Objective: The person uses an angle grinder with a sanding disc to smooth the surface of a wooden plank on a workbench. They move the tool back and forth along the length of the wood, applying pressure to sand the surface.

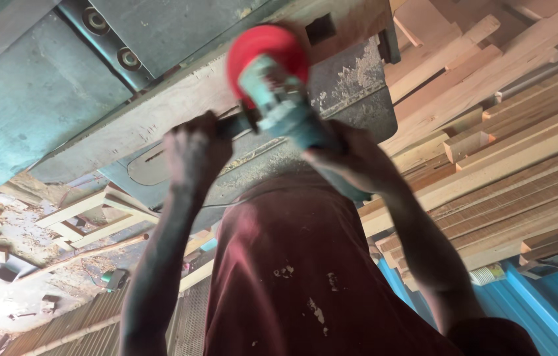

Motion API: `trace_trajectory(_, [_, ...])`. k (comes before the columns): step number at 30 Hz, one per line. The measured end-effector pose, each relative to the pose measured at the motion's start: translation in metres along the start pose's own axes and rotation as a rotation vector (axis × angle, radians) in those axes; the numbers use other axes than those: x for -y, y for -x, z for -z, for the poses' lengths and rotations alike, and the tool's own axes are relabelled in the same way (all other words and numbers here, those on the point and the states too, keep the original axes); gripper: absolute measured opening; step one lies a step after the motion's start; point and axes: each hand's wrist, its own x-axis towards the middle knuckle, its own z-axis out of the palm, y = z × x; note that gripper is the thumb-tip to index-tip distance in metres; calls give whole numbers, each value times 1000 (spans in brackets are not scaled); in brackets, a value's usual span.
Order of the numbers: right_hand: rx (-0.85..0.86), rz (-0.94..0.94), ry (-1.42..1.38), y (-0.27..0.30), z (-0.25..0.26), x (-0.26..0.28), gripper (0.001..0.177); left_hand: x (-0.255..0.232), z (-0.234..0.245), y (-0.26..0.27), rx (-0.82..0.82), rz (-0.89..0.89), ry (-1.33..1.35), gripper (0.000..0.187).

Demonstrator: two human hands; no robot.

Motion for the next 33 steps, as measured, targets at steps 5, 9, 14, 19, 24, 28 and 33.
trace_trajectory(5, [-99,-164,-273,19,47,-22,54,-51,-22,-51,-6,-219,45,6])
trace_trajectory(9, [-211,-166,-323,34,82,-37,55,-90,-37,-91,26,-321,55,12])
trace_trajectory(14, [-207,-202,-276,23,67,-29,62,-78,-37,-66,35,-187,97,9])
trace_trajectory(19, [35,-61,-92,-3,8,-14,62,-14,-6,1,125,106,44,29])
trace_trajectory(24, [36,-13,51,-3,10,-9,53,-12,-3,1,-117,-22,136,23])
trace_trajectory(28, [-12,-158,-145,8,68,-7,54,-51,-36,-52,-30,-123,178,10])
trace_trajectory(33, [-186,-171,-177,28,117,-5,59,-107,-52,-91,-82,-217,188,16])
